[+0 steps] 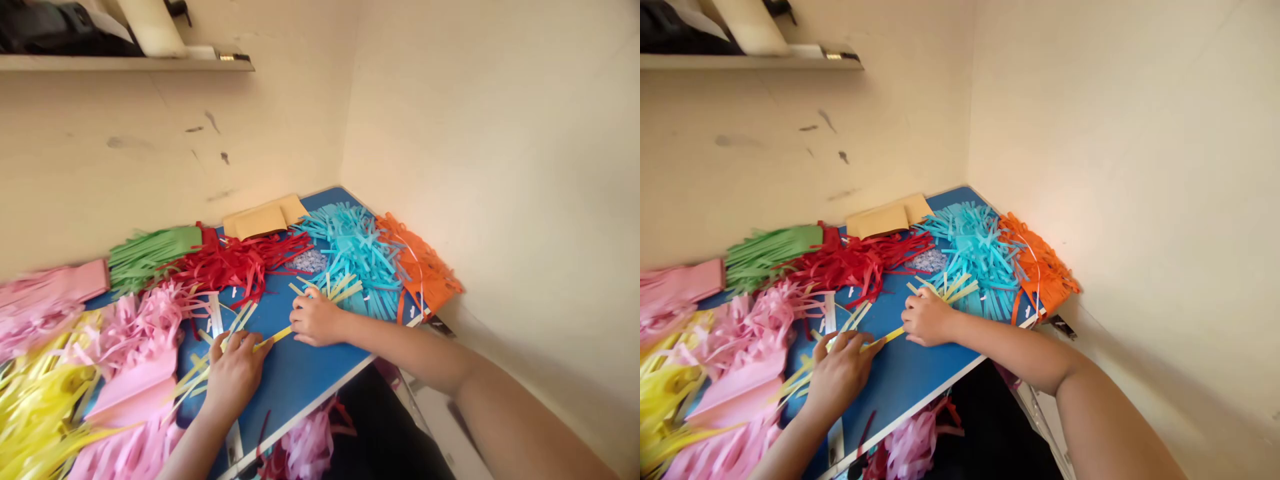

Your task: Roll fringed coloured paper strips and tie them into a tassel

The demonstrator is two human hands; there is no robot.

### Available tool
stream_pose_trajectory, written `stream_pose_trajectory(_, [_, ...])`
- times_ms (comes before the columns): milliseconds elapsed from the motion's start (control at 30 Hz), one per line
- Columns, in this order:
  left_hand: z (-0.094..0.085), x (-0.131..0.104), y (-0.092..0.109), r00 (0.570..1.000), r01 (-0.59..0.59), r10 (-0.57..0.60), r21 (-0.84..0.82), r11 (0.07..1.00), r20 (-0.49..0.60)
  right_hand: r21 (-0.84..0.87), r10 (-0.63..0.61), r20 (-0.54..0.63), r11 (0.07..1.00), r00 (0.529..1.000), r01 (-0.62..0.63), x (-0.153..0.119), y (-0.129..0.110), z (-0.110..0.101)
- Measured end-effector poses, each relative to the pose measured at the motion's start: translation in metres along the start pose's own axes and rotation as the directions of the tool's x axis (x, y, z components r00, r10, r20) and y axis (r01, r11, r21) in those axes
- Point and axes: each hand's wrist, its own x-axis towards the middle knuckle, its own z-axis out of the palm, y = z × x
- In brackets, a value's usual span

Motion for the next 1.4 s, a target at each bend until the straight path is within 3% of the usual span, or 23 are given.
stream_pose_trajectory(100, [0.001, 0.004, 0.007, 0.999, 0.006, -0.005, 0.016, 1.0, -0.037, -0.106, -0.056, -0.01, 0.993, 0.998, 0.055, 0.006, 0.001, 0.005])
stream_pose_trajectory(267, [0.003, 0.009, 0.011, 0.992, 0.025, -0.022, 0.021, 0.999, -0.124, -0.023, 0.107, 0.045, 0.994, 0.993, -0.106, 0.015, -0.002, 0.005])
stream_pose_trajectory(400, [0.006, 0.005, 0.011, 0.989, 0.01, -0.008, 0.015, 1.0, -0.145, -0.08, 0.091, -0.107, 0.992, 0.99, -0.1, 0.018, -0.023, 0.012])
stream_pose_trajectory(500, [0.008, -0.007, 0.011, 0.993, 0.003, -0.002, 0.004, 1.0, -0.116, -0.112, 0.03, -0.123, 0.993, 0.992, -0.044, 0.012, -0.031, 0.021])
stream_pose_trajectory(633, [0.012, -0.029, 0.003, 0.996, 0.012, -0.018, -0.073, 0.997, -0.083, 0.004, 0.063, -0.131, 0.998, 0.989, -0.063, -0.009, -0.016, 0.028])
stream_pose_trajectory(833, [0.023, -0.044, -0.012, 0.974, 0.19, -0.221, -0.371, 0.909, -0.044, 0.33, 0.299, -0.036, 0.904, 0.954, -0.271, -0.022, 0.005, 0.028])
stream_pose_trajectory(1133, [0.02, -0.038, -0.007, 0.937, 0.316, -0.348, -0.385, 0.867, -0.016, 0.399, 0.325, 0.013, 0.866, 0.946, -0.302, -0.02, 0.003, 0.017])
stream_pose_trajectory(1233, [0.017, -0.037, -0.006, 0.942, 0.306, -0.334, -0.345, 0.887, -0.025, 0.383, 0.311, 0.025, 0.875, 0.95, -0.297, -0.02, 0.003, 0.015])
stream_pose_trajectory(1400, [0.013, -0.037, -0.003, 0.966, 0.184, -0.223, -0.256, 0.949, -0.13, 0.356, 0.281, -0.002, 0.897, 0.96, -0.262, -0.022, 0.004, 0.019])
